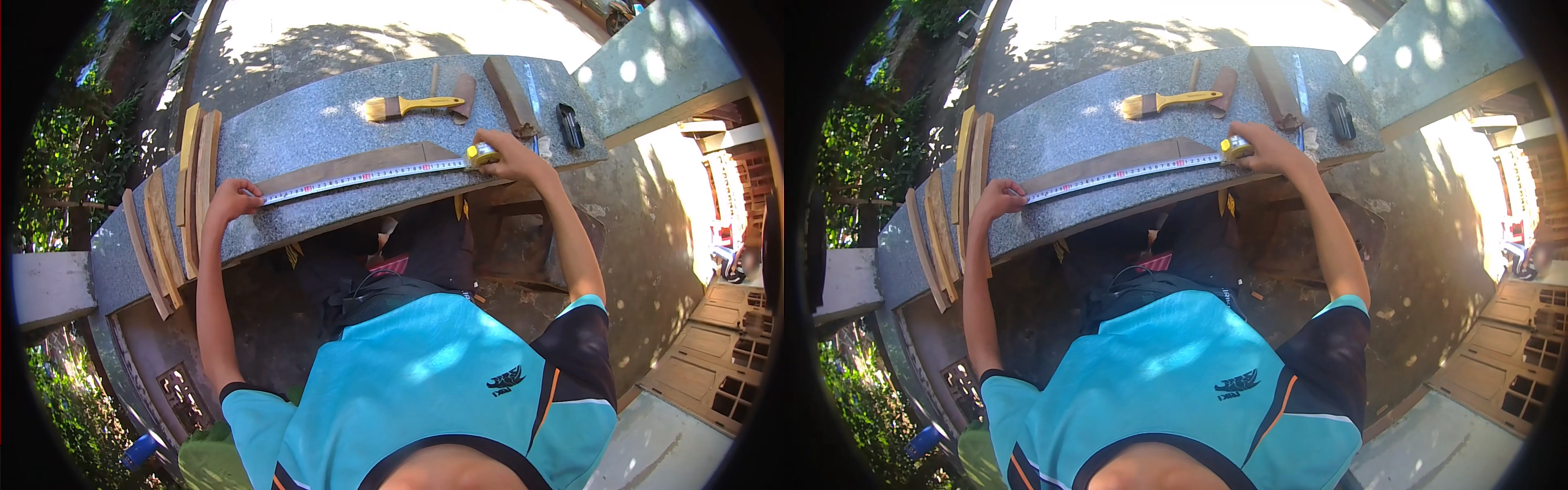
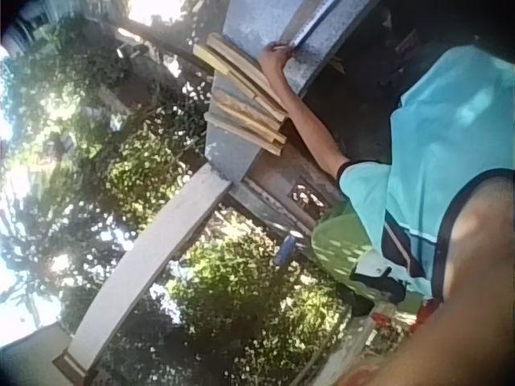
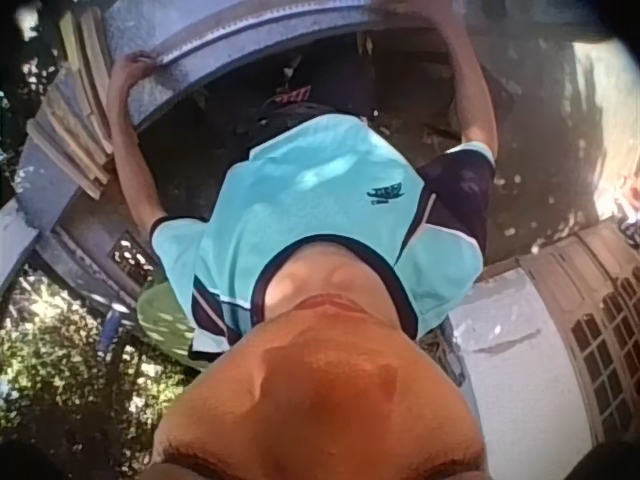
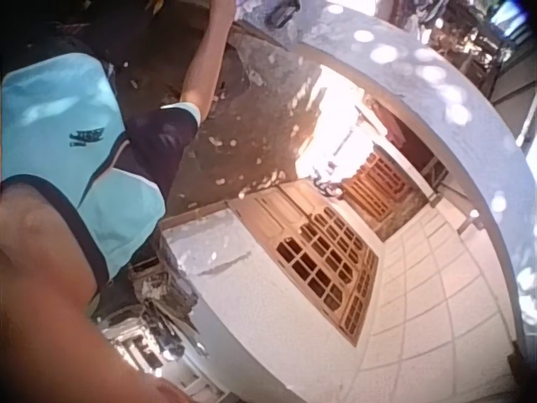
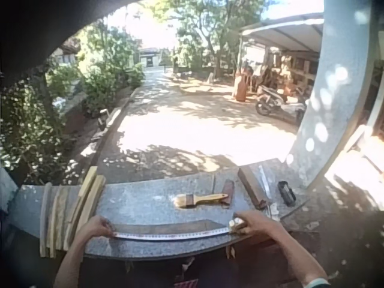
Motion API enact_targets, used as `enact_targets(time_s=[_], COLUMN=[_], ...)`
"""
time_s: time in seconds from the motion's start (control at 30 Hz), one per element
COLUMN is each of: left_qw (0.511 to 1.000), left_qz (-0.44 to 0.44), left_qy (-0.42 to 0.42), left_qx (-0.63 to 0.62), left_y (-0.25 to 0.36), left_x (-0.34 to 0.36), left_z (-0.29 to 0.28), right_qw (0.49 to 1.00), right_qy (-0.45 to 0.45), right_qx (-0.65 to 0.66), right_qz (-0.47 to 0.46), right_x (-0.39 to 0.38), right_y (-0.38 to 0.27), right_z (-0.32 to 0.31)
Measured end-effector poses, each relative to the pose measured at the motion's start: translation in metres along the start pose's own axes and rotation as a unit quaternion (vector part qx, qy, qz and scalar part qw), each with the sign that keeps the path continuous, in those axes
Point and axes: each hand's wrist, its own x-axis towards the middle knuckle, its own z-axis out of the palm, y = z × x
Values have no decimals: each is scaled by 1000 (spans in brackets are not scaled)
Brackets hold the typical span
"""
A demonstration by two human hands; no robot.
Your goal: Measure and prepare a piece of wood for a project.
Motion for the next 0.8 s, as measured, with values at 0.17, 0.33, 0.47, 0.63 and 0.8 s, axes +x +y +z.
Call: enact_targets(time_s=[0.17,0.33,0.47,0.63,0.8], left_qw=[998,997,998,999,1000], left_qz=[6,-12,-33,-25,9], left_qy=[-37,-8,-36,-25,2], left_qx=[-53,-70,-26,-31,23], left_y=[-10,-10,2,5,17], left_x=[1,13,21,27,23], left_z=[-11,-30,-20,-18,-11], right_qw=[999,998,1000,1000,1000], right_qy=[-41,-28,8,-2,-1], right_qx=[10,3,4,16,16], right_qz=[-5,49,0,-11,-24], right_x=[3,20,32,44,46], right_y=[-2,1,13,-4,2], right_z=[-20,-31,-12,-8,-3])
